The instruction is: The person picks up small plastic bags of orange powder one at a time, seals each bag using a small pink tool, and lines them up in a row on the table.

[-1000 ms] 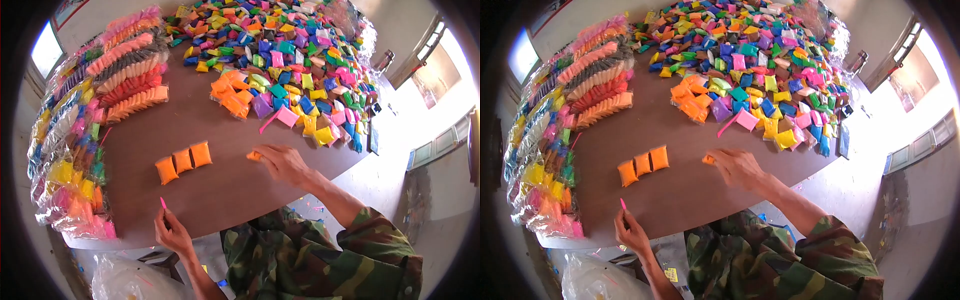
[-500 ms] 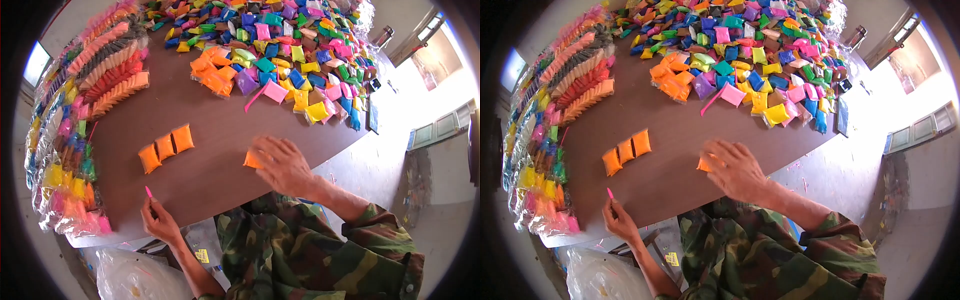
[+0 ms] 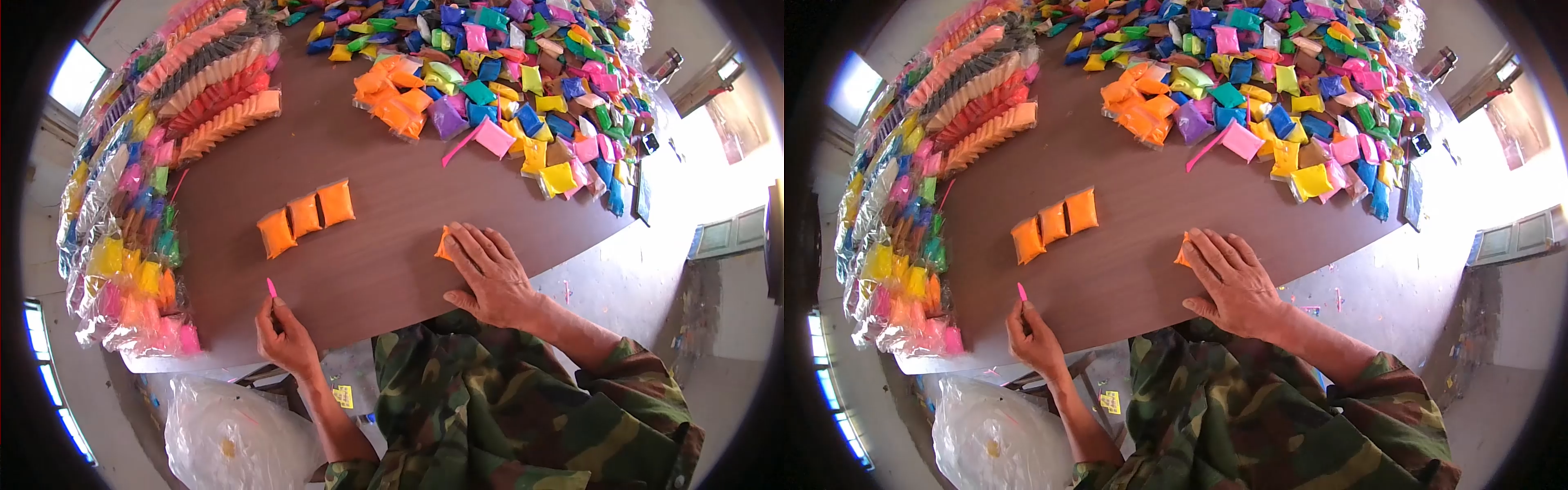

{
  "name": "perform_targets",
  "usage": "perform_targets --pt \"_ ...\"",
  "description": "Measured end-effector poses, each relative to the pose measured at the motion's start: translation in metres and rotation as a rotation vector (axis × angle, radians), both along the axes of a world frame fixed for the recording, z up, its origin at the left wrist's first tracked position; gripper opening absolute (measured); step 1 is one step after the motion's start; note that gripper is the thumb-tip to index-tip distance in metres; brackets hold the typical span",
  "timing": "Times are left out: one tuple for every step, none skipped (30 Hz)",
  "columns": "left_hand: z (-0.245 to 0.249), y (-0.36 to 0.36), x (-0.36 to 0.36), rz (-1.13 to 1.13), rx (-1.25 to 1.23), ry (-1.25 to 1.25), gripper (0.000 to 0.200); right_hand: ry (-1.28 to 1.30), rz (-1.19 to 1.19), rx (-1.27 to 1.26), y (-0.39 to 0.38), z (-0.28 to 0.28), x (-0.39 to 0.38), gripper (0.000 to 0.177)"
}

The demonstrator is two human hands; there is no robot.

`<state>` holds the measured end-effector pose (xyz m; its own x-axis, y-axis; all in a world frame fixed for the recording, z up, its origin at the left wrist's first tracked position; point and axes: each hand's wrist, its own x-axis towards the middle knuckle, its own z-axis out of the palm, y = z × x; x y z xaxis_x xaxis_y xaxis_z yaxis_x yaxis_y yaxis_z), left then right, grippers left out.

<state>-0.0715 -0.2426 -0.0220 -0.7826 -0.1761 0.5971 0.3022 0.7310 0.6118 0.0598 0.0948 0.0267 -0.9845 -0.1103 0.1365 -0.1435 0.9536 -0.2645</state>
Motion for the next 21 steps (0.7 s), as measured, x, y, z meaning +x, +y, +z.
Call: perform_targets --pt "0.001 -0.001 0.000 0.004 -0.003 -0.014 0.013 0.007 0.000 -0.006 -0.002 0.000 0.001 0.080" --pt "0.002 0.000 0.000 0.009 -0.003 -0.023 0.013 0.018 0.001 -0.009 -0.003 0.000 0.002 0.080" --pt "0.002 0.001 0.000 0.015 -0.002 -0.035 0.012 0.027 0.002 -0.011 -0.004 0.000 0.003 0.080" --pt "0.003 0.000 0.002 0.014 0.007 -0.058 0.014 0.034 -0.005 0.001 -0.005 0.000 0.003 0.080" --pt "0.004 0.000 0.002 0.013 0.016 -0.079 0.015 0.043 -0.013 0.013 -0.005 0.001 0.002 0.079" --pt "0.004 0.000 0.003 0.011 0.025 -0.102 0.016 0.051 -0.022 0.024 -0.005 0.001 0.002 0.079" --pt "0.004 0.000 0.003 0.004 0.022 -0.092 0.016 0.053 -0.026 -0.001 -0.005 0.001 0.002 0.079" --pt "0.003 0.000 0.003 -0.003 0.018 -0.082 0.016 0.055 -0.031 -0.027 -0.005 0.002 0.002 0.079" --pt "0.003 -0.001 0.002 -0.012 0.014 -0.072 0.016 0.058 -0.037 -0.052 -0.005 0.002 0.002 0.079" --pt "0.004 -0.001 0.001 -0.023 0.000 -0.045 0.015 0.081 -0.051 -0.074 -0.004 0.001 0.002 0.076" --pt "0.004 -0.002 0.000 -0.034 -0.014 -0.020 0.014 0.101 -0.064 -0.096 -0.003 0.000 0.002 0.074" --pt "0.003 -0.003 0.000 -0.045 -0.029 0.001 0.013 0.119 -0.078 -0.119 -0.002 0.000 0.003 0.072" --pt "0.002 -0.003 0.001 -0.053 -0.016 -0.002 0.013 0.122 -0.077 -0.127 0.000 0.002 0.005 0.069" --pt "0.002 -0.005 0.001 -0.060 -0.005 -0.005 0.013 0.125 -0.077 -0.135 0.002 0.007 0.006 0.067" --pt "0.005 -0.004 0.002 -0.068 0.005 -0.008 0.013 0.129 -0.076 -0.146 0.003 0.009 0.008 0.064" --pt "0.009 -0.003 0.005 -0.082 0.016 -0.057 0.013 0.137 -0.070 -0.145 0.003 0.008 0.011 0.061" --pt "0.014 0.003 0.012 -0.097 0.029 -0.106 0.013 0.145 -0.065 -0.141 0.004 0.005 0.014 0.057" --pt "0.019 0.012 0.020 -0.113 0.043 -0.156 0.012 0.152 -0.060 -0.135 0.006 0.003 0.017 0.054" --pt "0.021 0.024 0.027 -0.171 0.057 -0.191 0.013 0.187 -0.062 -0.153 0.006 0.002 0.017 0.052" --pt "0.022 0.039 0.036 -0.229 0.069 -0.227 0.013 0.221 -0.063 -0.172 0.006 0.001 0.015 0.050" --pt "0.024 0.053 0.044 -0.285 0.080 -0.264 0.014 0.253 -0.064 -0.192 0.005 -0.001 0.013 0.048"
